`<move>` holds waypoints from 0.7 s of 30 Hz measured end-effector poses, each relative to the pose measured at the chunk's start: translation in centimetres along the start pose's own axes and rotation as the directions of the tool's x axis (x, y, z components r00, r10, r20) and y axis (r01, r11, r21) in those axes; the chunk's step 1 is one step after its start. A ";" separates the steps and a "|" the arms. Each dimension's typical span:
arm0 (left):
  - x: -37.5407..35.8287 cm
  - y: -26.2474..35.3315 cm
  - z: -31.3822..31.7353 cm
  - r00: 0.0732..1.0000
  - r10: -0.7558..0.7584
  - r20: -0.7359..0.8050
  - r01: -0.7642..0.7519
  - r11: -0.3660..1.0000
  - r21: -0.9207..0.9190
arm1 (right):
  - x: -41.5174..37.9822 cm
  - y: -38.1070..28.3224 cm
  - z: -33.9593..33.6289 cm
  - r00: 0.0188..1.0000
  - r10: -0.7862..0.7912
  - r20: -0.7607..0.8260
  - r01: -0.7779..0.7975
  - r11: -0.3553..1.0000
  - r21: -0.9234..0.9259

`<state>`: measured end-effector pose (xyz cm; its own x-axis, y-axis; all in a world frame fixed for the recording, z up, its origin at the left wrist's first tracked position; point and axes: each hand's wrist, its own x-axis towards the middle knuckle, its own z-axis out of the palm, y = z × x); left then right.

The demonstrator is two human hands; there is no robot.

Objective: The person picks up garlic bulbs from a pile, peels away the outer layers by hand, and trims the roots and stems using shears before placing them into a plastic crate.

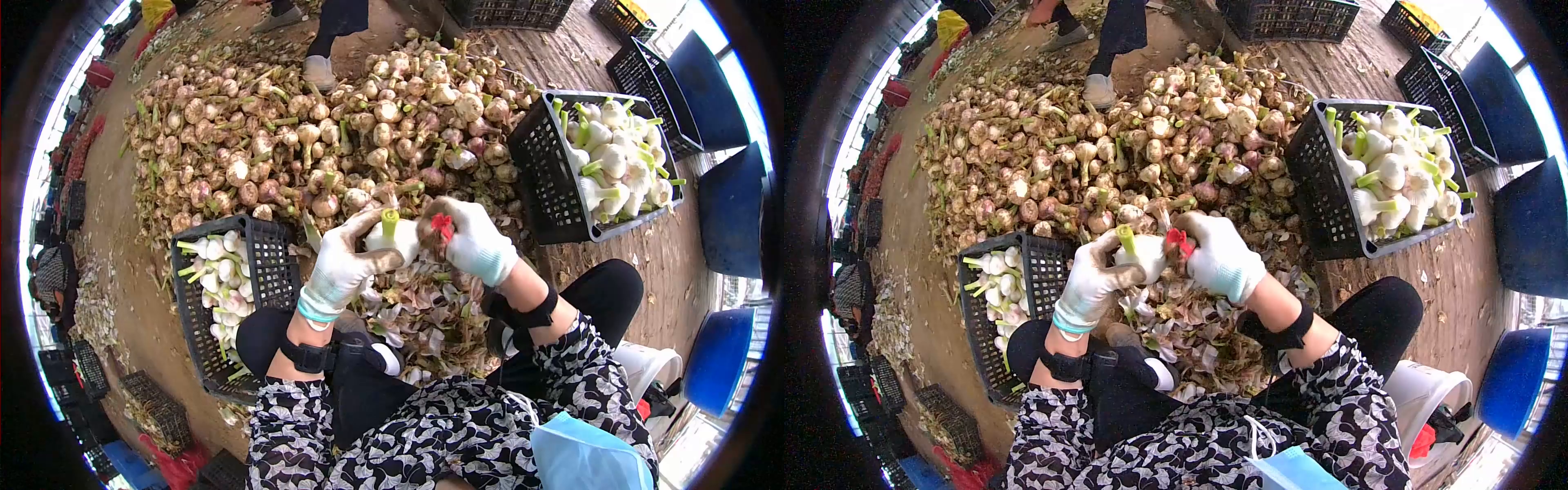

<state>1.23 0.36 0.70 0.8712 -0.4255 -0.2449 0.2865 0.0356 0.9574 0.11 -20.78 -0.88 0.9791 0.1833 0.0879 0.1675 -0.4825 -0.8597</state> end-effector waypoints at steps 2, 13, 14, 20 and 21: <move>-0.2 -0.4 -0.1 0.996 -0.029 0.085 0.049 0.969 -0.244 | 0.4 1.8 -0.1 0.990 0.138 -0.043 -0.141 0.986 -0.092; 1.1 -3.5 0.7 0.919 0.201 -0.338 -0.291 0.926 -0.240 | -0.9 -2.7 5.2 0.974 0.040 -0.225 0.023 0.963 0.269; 1.3 -3.1 0.7 0.905 0.113 -0.410 -0.263 0.906 -0.332 | -1.2 -3.3 6.2 0.955 -0.068 -0.289 0.131 0.970 0.205; 1.0 0.2 0.7 0.891 -0.164 -0.424 -0.169 0.746 -0.644 | -0.4 2.4 5.4 0.893 0.439 0.099 -0.286 0.385 0.878; 1.3 -0.4 0.3 0.878 -0.065 -0.474 -0.239 0.799 -0.551 | -0.9 0.6 3.9 0.865 0.400 0.302 -0.402 0.196 0.894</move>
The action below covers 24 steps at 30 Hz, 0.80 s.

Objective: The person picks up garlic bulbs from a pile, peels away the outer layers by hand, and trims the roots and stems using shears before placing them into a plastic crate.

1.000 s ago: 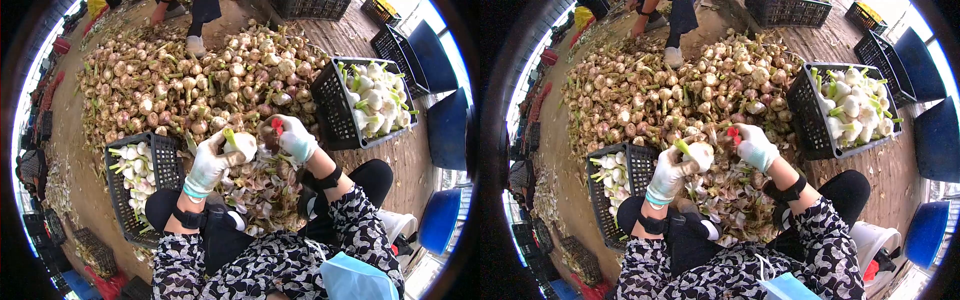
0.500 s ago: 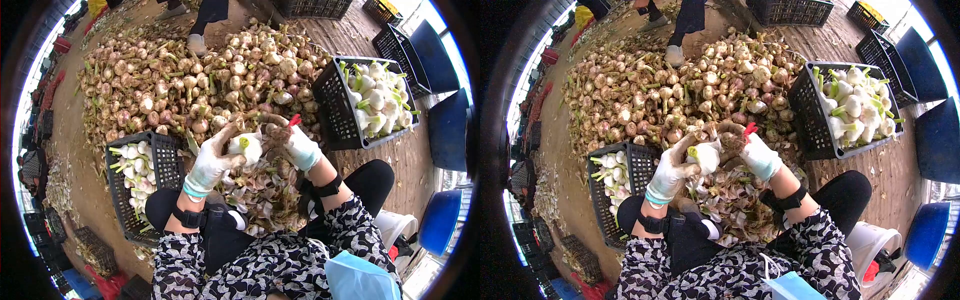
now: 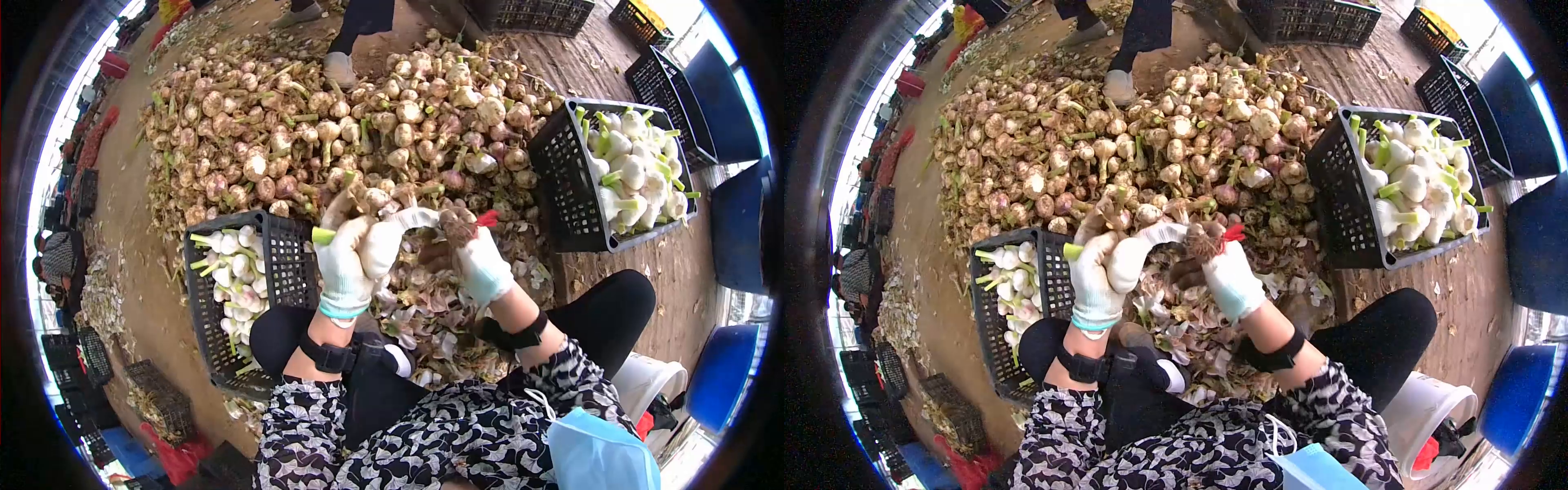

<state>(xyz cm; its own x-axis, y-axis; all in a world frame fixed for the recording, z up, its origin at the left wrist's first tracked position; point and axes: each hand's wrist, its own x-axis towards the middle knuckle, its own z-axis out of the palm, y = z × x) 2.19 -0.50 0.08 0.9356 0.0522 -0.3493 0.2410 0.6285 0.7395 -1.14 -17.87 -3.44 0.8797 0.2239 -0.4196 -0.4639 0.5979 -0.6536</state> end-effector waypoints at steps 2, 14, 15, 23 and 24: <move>-0.6 -0.5 0.3 0.988 0.142 0.058 -0.141 0.990 -0.027 | -0.9 -0.1 1.6 0.996 -0.064 0.068 0.068 0.996 -0.062; 0.2 -0.9 -1.0 0.990 -0.104 0.094 0.106 0.994 -0.019 | 2.4 0.6 -3.2 0.976 -0.177 -0.123 0.138 0.952 -0.273; 0.7 -1.1 -1.6 0.985 -0.154 0.075 0.154 0.988 0.003 | 2.3 1.2 -4.4 0.981 -0.194 -0.027 0.154 0.850 -0.504; 0.6 -0.6 -1.2 0.981 -0.195 0.006 0.195 0.981 0.008 | 0.4 2.5 1.2 0.958 -0.249 0.141 0.286 0.831 -0.477; 0.2 -0.5 -1.2 0.976 -0.217 0.021 0.216 0.976 0.037 | 0.8 2.8 0.4 0.924 -0.321 0.208 0.376 0.866 -0.330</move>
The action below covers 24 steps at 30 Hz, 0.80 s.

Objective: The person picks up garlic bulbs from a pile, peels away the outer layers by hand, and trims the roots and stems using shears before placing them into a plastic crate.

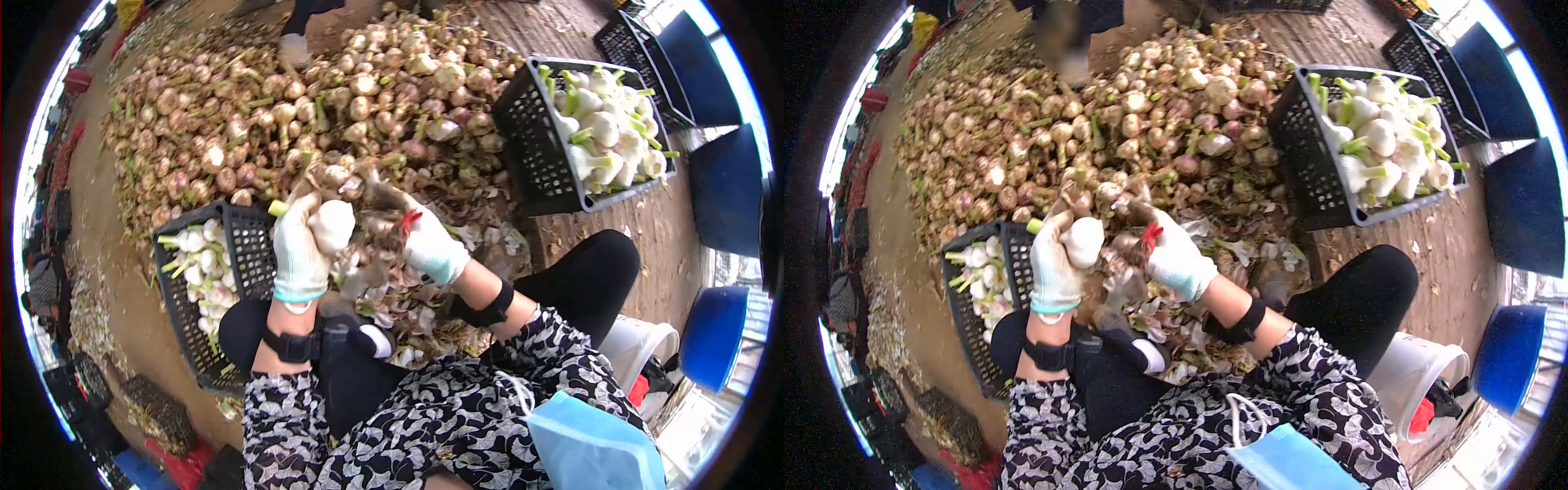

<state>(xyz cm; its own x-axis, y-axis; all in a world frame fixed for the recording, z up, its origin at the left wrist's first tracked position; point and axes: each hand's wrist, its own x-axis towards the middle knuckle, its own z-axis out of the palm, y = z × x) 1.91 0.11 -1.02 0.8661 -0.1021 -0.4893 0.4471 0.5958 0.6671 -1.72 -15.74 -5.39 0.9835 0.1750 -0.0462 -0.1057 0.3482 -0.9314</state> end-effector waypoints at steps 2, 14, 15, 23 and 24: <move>-0.2 -1.3 -0.2 0.869 0.352 0.349 -0.493 0.689 0.532 | -0.5 -0.9 1.1 0.995 -0.097 -0.025 0.096 0.995 -0.039; 0.9 -0.9 0.4 0.946 0.274 0.175 -0.315 0.904 0.290 | 0.1 1.1 -13.2 0.924 0.101 -0.369 -0.370 0.479 -0.796; 0.6 -0.6 0.4 0.928 0.316 0.196 -0.372 0.767 0.524 | -0.8 4.9 -12.4 0.864 0.211 -0.457 -0.484 0.100 -0.869; 0.9 -1.6 -0.1 0.955 0.187 0.229 -0.287 0.774 0.564 | -3.4 11.4 -11.6 0.699 0.573 -0.427 -0.465 -0.089 -0.881; 1.0 -1.7 -0.3 0.954 0.197 0.227 -0.294 0.770 0.566 | -3.0 10.8 -12.0 0.696 0.563 -0.446 -0.530 -0.016 -0.848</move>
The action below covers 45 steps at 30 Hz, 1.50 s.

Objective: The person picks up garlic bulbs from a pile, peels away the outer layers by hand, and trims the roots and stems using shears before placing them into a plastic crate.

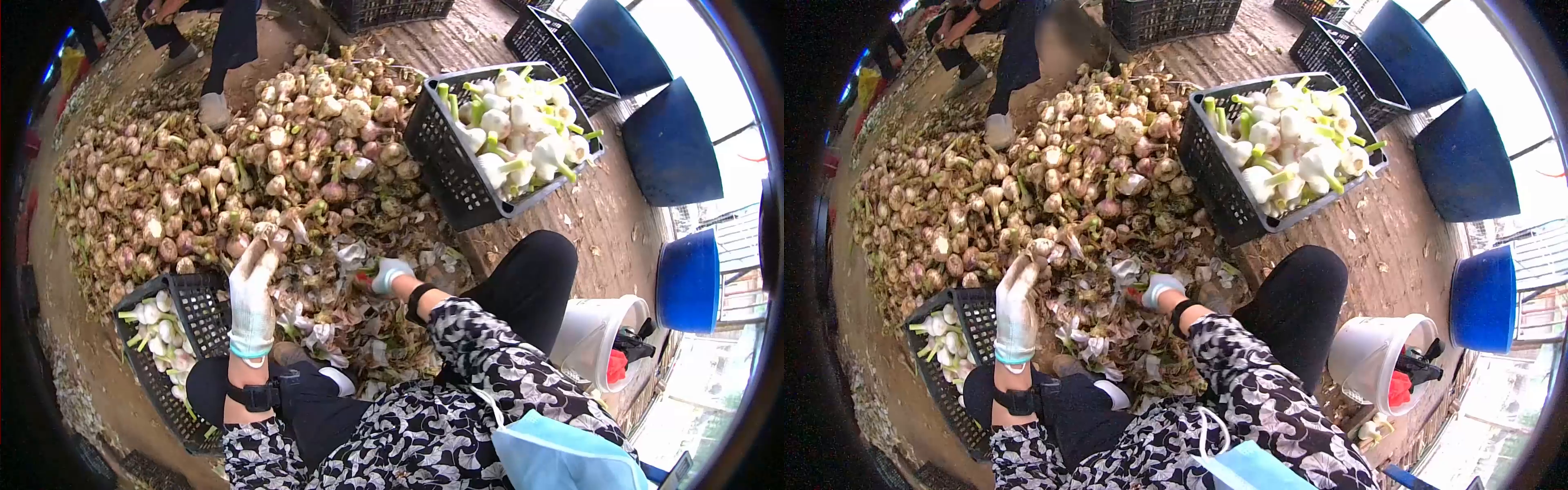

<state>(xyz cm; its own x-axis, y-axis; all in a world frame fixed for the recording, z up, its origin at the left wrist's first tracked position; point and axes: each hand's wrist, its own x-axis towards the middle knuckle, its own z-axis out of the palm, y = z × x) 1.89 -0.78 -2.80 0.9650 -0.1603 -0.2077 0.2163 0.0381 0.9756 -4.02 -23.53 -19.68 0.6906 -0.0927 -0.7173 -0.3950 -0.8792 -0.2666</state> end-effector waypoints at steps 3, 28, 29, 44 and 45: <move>-0.3 0.2 -0.1 1.000 -0.020 -0.019 0.020 0.999 0.043 | 1.4 1.0 -2.1 0.965 -0.253 -0.071 0.143 0.276 0.950; -1.7 0.9 2.7 0.857 0.497 0.138 -0.515 0.823 0.238 | -12.2 -10.2 -11.7 0.762 -0.217 -0.611 0.648 0.252 0.719; -1.8 0.8 2.5 0.892 0.439 0.107 -0.449 0.885 0.122 | -11.8 -10.0 -11.3 0.757 -0.214 -0.618 0.643 0.072 0.763; -1.6 1.6 2.3 0.848 0.522 0.094 -0.530 0.826 0.195 | -11.3 -8.2 -12.4 0.702 -0.361 -0.614 0.695 0.163 0.700; -1.6 1.3 2.5 0.854 0.514 0.087 -0.521 0.844 0.124 | -9.7 -6.7 -11.7 0.690 -0.418 -0.591 0.702 0.188 0.687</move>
<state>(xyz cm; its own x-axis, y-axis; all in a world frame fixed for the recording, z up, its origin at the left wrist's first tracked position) 0.24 -2.90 -0.97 0.9219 -0.2027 0.3301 -0.3385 -0.0070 0.9410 -0.93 -22.19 -3.40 0.9996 0.0273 -0.0034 -0.0059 0.0911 -0.9958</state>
